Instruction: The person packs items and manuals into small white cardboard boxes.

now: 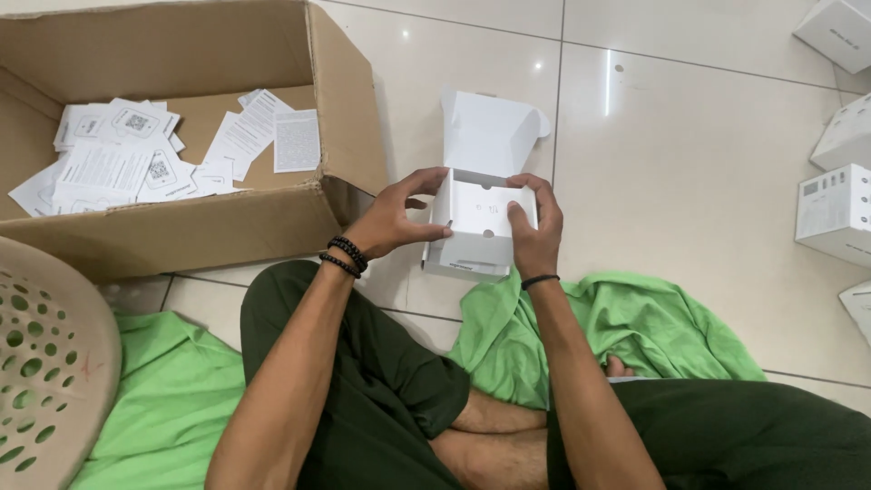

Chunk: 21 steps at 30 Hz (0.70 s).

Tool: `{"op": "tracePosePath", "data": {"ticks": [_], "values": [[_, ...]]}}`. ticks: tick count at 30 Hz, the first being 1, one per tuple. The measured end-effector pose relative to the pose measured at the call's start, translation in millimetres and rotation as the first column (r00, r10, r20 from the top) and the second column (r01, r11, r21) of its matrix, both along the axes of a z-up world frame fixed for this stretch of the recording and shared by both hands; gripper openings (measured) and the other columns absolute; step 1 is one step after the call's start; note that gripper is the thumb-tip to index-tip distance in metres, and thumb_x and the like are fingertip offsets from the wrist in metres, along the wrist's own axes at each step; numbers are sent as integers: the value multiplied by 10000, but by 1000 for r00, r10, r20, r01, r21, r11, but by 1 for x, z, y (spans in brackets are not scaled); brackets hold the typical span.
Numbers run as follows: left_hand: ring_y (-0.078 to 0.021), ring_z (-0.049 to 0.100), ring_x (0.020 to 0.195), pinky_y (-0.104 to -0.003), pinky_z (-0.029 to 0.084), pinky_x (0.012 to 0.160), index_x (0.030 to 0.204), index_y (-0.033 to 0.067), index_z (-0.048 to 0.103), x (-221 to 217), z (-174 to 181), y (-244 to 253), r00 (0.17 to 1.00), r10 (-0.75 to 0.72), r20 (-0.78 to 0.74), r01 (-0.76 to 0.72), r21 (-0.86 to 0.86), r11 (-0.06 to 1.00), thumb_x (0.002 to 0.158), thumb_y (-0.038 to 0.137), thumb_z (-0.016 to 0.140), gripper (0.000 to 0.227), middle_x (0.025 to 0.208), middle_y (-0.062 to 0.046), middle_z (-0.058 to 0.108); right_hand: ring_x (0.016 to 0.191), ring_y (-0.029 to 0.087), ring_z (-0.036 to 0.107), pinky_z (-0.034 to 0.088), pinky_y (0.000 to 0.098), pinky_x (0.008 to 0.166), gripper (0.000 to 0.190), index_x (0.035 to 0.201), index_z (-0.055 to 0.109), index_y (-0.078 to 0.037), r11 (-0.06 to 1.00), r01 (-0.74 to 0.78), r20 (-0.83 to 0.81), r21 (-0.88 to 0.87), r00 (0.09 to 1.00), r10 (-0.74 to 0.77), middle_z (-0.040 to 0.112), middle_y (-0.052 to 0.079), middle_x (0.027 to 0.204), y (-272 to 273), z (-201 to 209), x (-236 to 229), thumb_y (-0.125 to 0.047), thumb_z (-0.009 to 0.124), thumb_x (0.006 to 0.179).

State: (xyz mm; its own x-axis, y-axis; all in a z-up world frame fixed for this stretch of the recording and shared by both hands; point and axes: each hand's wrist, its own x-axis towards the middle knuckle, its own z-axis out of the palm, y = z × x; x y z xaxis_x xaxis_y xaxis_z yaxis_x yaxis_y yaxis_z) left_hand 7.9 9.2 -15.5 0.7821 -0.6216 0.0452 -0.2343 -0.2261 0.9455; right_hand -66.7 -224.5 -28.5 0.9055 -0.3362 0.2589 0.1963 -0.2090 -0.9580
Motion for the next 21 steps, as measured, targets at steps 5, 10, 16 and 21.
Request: {"op": "tracePosePath", "data": {"ticks": [5,10,16,21], "values": [[-263,547,1385,-410,455,1167,1540,56,418,4,-14,0,999,-37,19,39,-94,995,759,353,865,948,1499,-136,553,1098,179,638,492,300,1004,310,1208,626,-19,996,25,30,-84,999,-23,672,81,1164,-1,-14,1,22,561,907],[-314,521,1384,-435,397,1180,1520,59,461,5,-27,3,967,10,255,-42,123,992,730,314,864,923,1487,-144,563,1032,231,664,519,328,923,355,1234,632,-40,965,91,-44,-246,994,-105,684,115,1142,7,-11,-2,-17,616,881],[-297,572,1264,-417,450,1119,1480,86,500,-6,-10,4,965,72,253,-102,108,989,690,286,837,882,1410,-115,625,1233,387,661,507,460,1059,263,1173,647,-36,880,116,123,-460,990,-66,679,185,1302,9,-2,-4,-14,620,912],[-277,621,1107,-407,514,1048,1487,103,509,-8,-15,6,946,91,310,-127,99,987,689,282,829,878,1376,-124,629,1233,383,647,503,447,1041,225,1133,658,-40,856,138,140,-499,987,-78,671,185,1302,13,-6,-9,-44,657,908]]}}
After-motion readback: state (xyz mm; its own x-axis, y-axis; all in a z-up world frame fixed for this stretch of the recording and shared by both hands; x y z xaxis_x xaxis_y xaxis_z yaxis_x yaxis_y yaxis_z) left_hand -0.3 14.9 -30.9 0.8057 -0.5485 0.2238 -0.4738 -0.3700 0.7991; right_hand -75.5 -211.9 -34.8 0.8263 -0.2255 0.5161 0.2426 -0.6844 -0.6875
